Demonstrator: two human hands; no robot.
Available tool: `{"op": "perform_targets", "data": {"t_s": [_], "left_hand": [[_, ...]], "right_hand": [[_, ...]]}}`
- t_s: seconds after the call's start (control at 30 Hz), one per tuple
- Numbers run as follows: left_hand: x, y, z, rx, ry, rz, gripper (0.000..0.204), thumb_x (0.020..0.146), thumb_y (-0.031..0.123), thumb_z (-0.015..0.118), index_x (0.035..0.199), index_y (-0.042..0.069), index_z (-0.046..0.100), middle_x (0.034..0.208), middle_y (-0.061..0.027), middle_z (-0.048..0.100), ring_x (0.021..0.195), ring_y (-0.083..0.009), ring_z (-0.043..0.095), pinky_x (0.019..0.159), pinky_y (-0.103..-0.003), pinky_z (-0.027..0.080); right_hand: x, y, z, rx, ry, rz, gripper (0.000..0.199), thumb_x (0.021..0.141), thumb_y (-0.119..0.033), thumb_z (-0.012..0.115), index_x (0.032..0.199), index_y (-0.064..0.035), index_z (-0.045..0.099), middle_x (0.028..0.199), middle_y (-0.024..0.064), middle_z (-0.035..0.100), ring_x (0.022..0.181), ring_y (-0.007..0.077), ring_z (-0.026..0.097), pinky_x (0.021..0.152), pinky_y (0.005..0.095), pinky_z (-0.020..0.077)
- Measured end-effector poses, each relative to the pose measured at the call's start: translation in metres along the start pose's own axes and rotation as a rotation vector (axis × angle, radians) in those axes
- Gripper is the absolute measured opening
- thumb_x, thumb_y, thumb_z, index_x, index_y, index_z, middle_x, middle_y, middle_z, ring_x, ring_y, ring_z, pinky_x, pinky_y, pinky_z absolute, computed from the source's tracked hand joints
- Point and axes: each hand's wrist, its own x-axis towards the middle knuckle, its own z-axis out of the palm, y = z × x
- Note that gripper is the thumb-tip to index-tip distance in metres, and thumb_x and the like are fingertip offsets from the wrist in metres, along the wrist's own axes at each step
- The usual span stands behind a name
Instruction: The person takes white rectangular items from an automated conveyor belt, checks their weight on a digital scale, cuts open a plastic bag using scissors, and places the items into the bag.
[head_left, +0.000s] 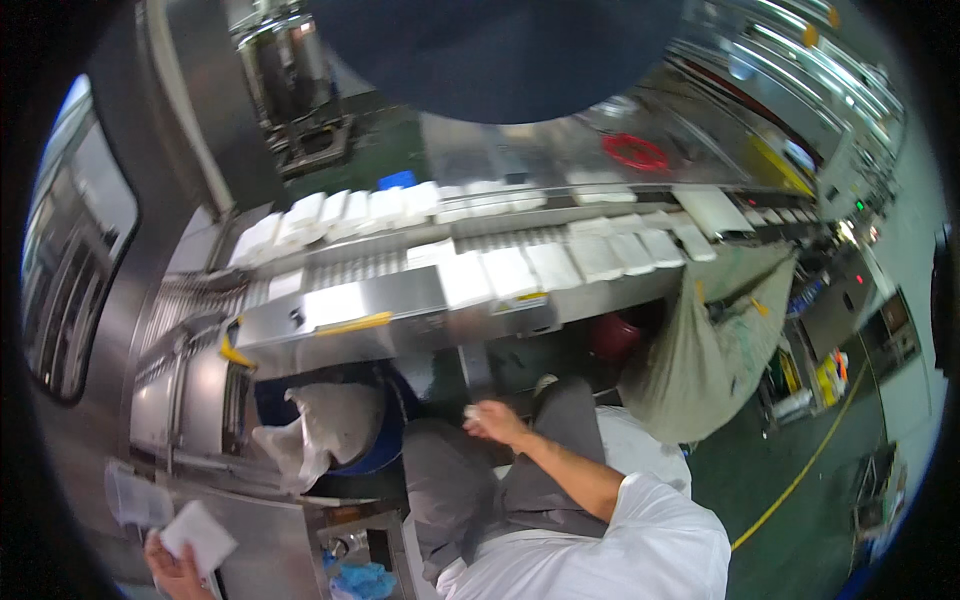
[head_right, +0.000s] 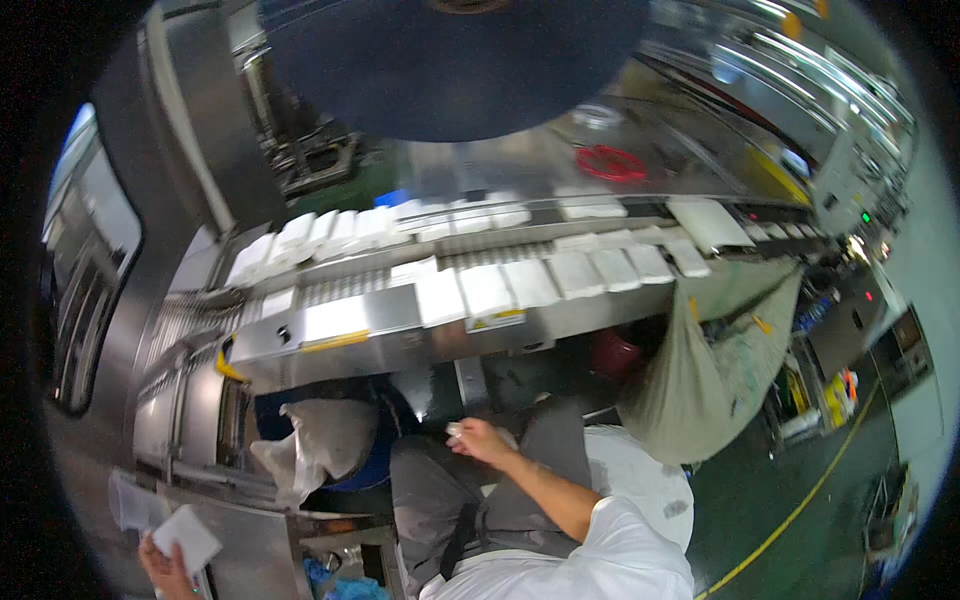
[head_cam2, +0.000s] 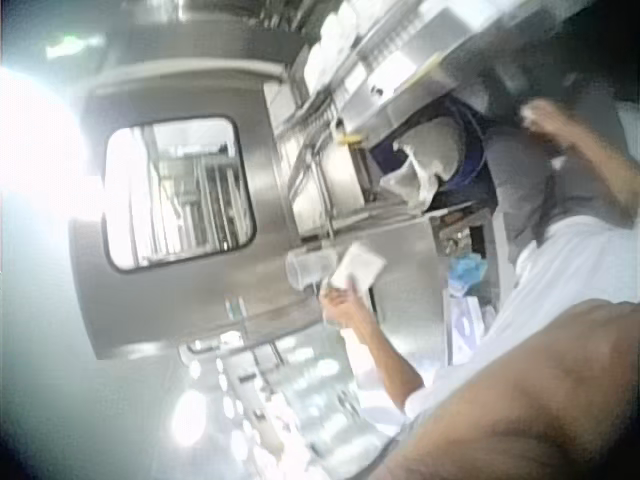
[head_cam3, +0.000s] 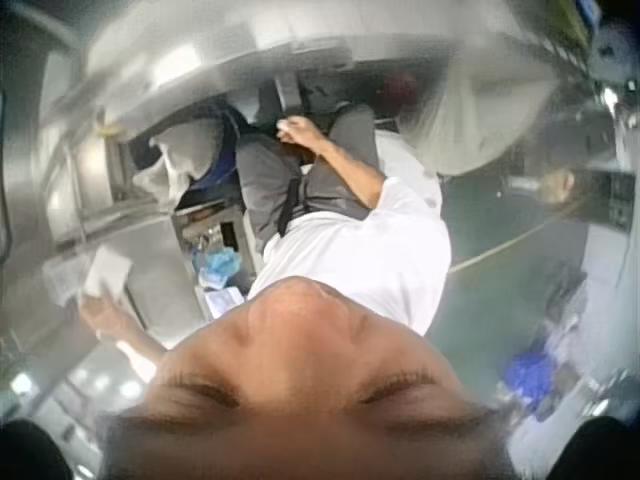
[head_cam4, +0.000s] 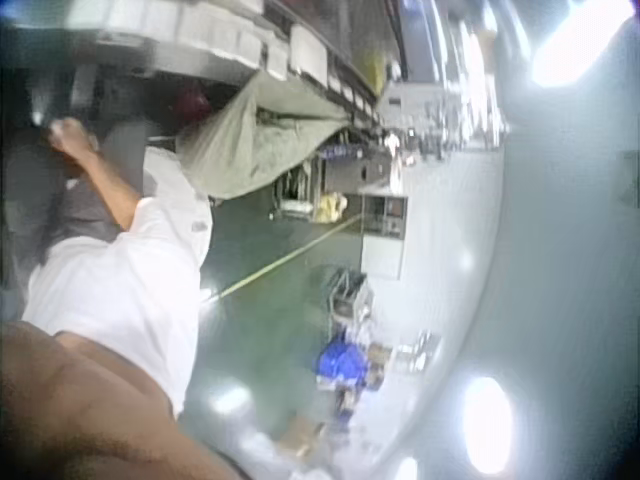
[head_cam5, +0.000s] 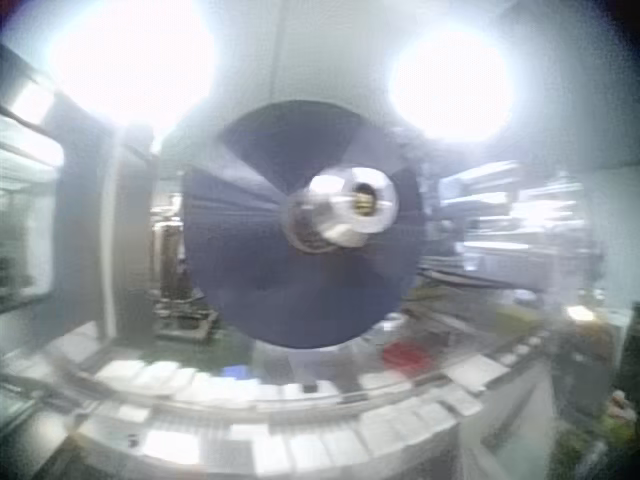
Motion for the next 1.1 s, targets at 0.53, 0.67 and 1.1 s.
{"op": "perform_targets", "data": {"t_s": [0.53, 0.67, 1.1], "left_hand": [[-0.137, 0.186, 0.294, -0.950, -1.244, 0.019, 0.047, 0.084, -0.001, 0.081, 0.120, 0.005, 0.052, 0.111, -0.0071, 0.065, 0.105, -0.0169, 0.067, 0.092, -0.033, 0.055], [-0.143, 0.167, 0.299, -0.987, -1.194, 0.010, 0.047, 0.085, 0.000, 0.083, 0.117, 0.006, 0.049, 0.108, -0.0057, 0.062, 0.101, -0.0137, 0.064, 0.092, -0.029, 0.055], [-0.127, 0.142, 0.312, -1.172, -1.612, 0.021, 0.076, 0.080, 0.021, 0.091, 0.142, 0.005, 0.051, 0.131, -0.0113, 0.062, 0.124, -0.0231, 0.060, 0.107, -0.041, 0.049]], "right_hand": [[-0.127, -0.135, 0.045, 0.641, -0.268, -0.307, 0.063, 0.108, -0.055, 0.041, 0.144, -0.0044, 0.048, 0.132, 0.0103, 0.062, 0.125, 0.0196, 0.061, 0.108, 0.0387, 0.0484], [-0.149, -0.154, 0.067, 0.144, -0.090, -0.491, 0.047, 0.101, -0.012, 0.065, 0.142, -0.0003, 0.046, 0.130, 0.0096, 0.061, 0.121, 0.0163, 0.061, 0.104, 0.0335, 0.0506], [-0.162, -0.163, 0.050, 0.116, -0.164, -0.387, 0.043, 0.102, -0.003, 0.056, 0.143, -0.0011, 0.044, 0.130, 0.0083, 0.059, 0.123, 0.0145, 0.056, 0.106, 0.0331, 0.0455]]}}
